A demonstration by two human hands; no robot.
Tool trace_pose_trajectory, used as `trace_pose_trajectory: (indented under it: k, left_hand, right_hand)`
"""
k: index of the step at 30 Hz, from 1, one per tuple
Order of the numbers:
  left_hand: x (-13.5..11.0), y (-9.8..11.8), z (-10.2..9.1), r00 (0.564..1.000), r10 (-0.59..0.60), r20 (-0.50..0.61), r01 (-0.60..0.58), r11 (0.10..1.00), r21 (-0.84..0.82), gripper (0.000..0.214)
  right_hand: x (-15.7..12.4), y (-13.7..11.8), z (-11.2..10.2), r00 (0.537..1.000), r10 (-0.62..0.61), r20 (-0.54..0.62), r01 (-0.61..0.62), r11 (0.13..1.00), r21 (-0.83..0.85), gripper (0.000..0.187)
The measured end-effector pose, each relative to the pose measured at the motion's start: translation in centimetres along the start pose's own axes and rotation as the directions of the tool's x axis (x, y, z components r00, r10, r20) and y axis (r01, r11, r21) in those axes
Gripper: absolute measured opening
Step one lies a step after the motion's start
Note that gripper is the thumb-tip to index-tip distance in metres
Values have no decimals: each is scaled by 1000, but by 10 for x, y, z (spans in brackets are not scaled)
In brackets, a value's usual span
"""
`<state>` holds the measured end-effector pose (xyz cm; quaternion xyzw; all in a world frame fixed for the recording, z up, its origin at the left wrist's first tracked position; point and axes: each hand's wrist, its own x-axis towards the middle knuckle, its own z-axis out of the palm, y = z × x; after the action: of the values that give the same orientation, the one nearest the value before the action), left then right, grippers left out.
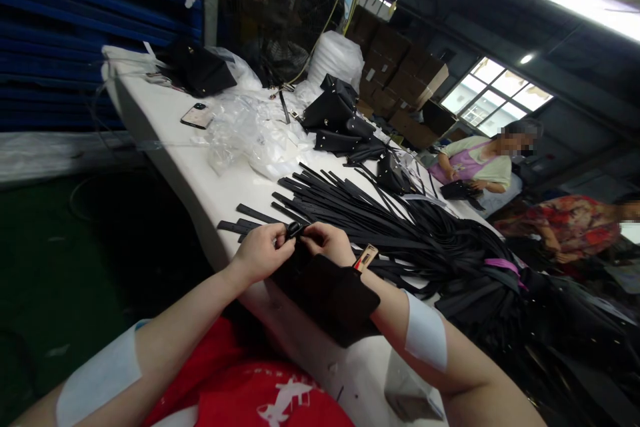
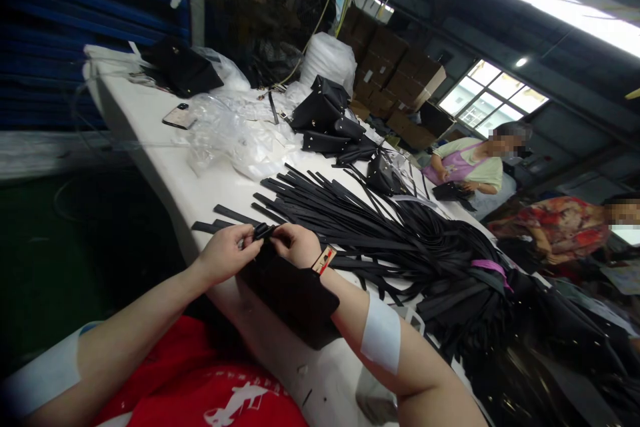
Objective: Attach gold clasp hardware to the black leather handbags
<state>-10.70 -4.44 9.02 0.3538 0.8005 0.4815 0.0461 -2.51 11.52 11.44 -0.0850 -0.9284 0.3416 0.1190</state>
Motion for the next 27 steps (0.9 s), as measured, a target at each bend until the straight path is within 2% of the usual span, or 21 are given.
trace_pose_trajectory:
  k: [2, 6, 9, 11, 14, 16, 19, 23, 25, 27]
  left_hand:
    - [-1, -1, 0, 1000, -4, 6, 4, 1000, -6, 28]
    - [-1, -1, -1, 1000, -19, 6, 19, 1000, -15, 28]
    - [-2, -1, -1, 1000, -7, 0, 7, 999, -32, 29]
    - [-2, -2, -1, 1000, 0, -4, 0, 999, -42, 29]
    - [-3, -3, -1, 1000, -1, -5, 1, 999, -46, 30]
    - [-4, -4, -1, 1000, -9, -3, 8, 999, -40, 30]
    - [-3, -2, 1, 1000, -24, 4, 24, 999, -36, 29]
    - [-2, 3, 3, 999, -29, 24, 30, 999, -45, 30]
    - [-4, 5, 0, 1000, -12, 18, 13, 999, -50, 32]
    - [-9, 6, -7, 1000, -6, 9, 7, 996, -91, 34]
  right_hand:
    - [1, 1, -1, 994, -97, 44, 101, 991, -91, 13]
    - [4, 5, -3, 963, -155, 221, 201, 959, -202, 16]
    - [3, 7, -3, 932, -196, 305, 267, 940, -211, 18]
    - [2, 8, -2, 935, -216, 280, 263, 954, -142, 18]
    - [-1, 7, 0, 963, -215, 163, 217, 976, 7, 14]
    - [-3, 4, 1, 967, -215, 136, 213, 977, 29, 12]
    - [-3, -2, 3, 941, -247, 232, 281, 952, -125, 14]
    - [0, -10, 5, 882, -245, 403, 410, 820, -399, 24]
    - [-1, -12, 3, 857, -252, 450, 433, 825, -362, 26]
    - [-3, -13, -4, 851, -279, 444, 395, 898, -193, 23]
